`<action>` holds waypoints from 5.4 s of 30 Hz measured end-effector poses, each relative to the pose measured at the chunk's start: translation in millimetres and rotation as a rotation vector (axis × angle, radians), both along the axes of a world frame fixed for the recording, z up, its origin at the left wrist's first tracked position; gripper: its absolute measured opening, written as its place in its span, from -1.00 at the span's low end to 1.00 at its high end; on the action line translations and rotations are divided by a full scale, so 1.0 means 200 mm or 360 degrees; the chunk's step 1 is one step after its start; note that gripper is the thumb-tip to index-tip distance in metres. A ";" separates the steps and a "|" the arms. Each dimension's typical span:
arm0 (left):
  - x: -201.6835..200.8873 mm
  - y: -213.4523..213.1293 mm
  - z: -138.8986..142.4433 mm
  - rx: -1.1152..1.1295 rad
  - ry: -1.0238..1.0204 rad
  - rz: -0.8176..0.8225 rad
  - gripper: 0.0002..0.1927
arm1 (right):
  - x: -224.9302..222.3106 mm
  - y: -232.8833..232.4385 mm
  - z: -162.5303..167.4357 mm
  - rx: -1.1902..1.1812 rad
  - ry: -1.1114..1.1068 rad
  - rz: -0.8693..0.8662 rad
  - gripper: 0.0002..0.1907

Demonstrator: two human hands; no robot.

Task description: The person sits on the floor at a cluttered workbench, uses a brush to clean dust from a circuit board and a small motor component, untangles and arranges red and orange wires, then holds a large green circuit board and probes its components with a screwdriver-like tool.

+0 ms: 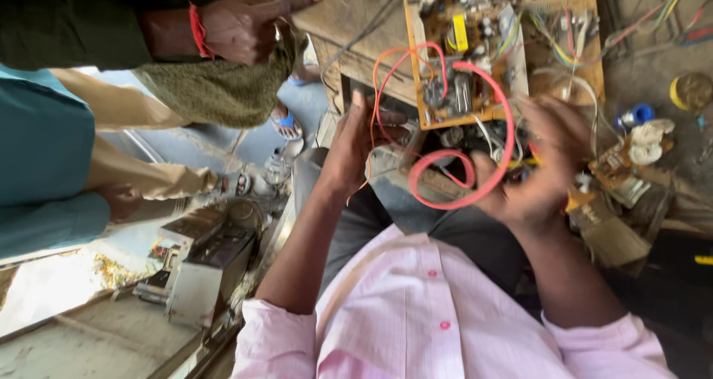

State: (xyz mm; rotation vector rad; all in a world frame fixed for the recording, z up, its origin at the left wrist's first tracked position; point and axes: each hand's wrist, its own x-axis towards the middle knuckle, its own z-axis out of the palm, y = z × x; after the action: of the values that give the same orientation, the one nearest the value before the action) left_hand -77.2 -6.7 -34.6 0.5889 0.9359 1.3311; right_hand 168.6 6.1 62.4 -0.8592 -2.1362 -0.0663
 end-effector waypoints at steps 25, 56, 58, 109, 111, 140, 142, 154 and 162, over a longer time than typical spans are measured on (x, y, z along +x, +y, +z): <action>0.26 -0.19 0.03 0.0788 0.2262 0.1001 0.04 | 0.27 0.12 -0.11 -0.0054 -0.0083 -0.0207 -0.44; 0.18 -0.08 0.00 0.1186 0.2673 0.0676 -0.42 | 0.40 -0.08 0.17 -0.0274 0.0381 -0.0186 -0.75; 0.18 -0.06 -0.02 0.1186 0.2681 0.0592 -0.41 | 0.44 -0.01 0.10 -0.0513 0.0426 -0.0310 -0.77; -0.04 0.29 0.76 0.1725 0.1917 -0.0196 -0.10 | 0.77 0.32 0.06 -0.0159 0.0656 0.0048 -0.77; -0.04 0.31 0.75 0.1720 0.1881 -0.0181 -0.10 | 0.76 0.31 0.07 -0.0205 0.0730 -0.0030 -0.71; 0.10 0.48 0.69 0.1393 0.1194 0.0018 -0.41 | 0.71 0.41 -0.02 -0.0632 0.1115 -0.0010 -0.73; 0.14 0.51 0.62 0.1271 0.1218 0.0035 -0.42 | 0.73 0.43 0.02 -0.0631 0.1142 -0.0016 -0.70; 0.19 0.67 0.31 0.0592 0.0957 0.0076 -0.36 | 0.71 0.49 0.14 -0.0830 0.0975 -0.0375 -0.67; 0.23 0.73 0.35 0.0699 0.1081 0.0022 -0.32 | 0.86 0.72 0.00 -0.1081 0.0928 -0.0434 -0.58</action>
State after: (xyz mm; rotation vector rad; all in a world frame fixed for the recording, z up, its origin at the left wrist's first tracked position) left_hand -31.0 139.5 35.6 1.4349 1.1869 1.3782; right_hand 339.8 149.7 62.3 -1.3527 -1.4736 0.7204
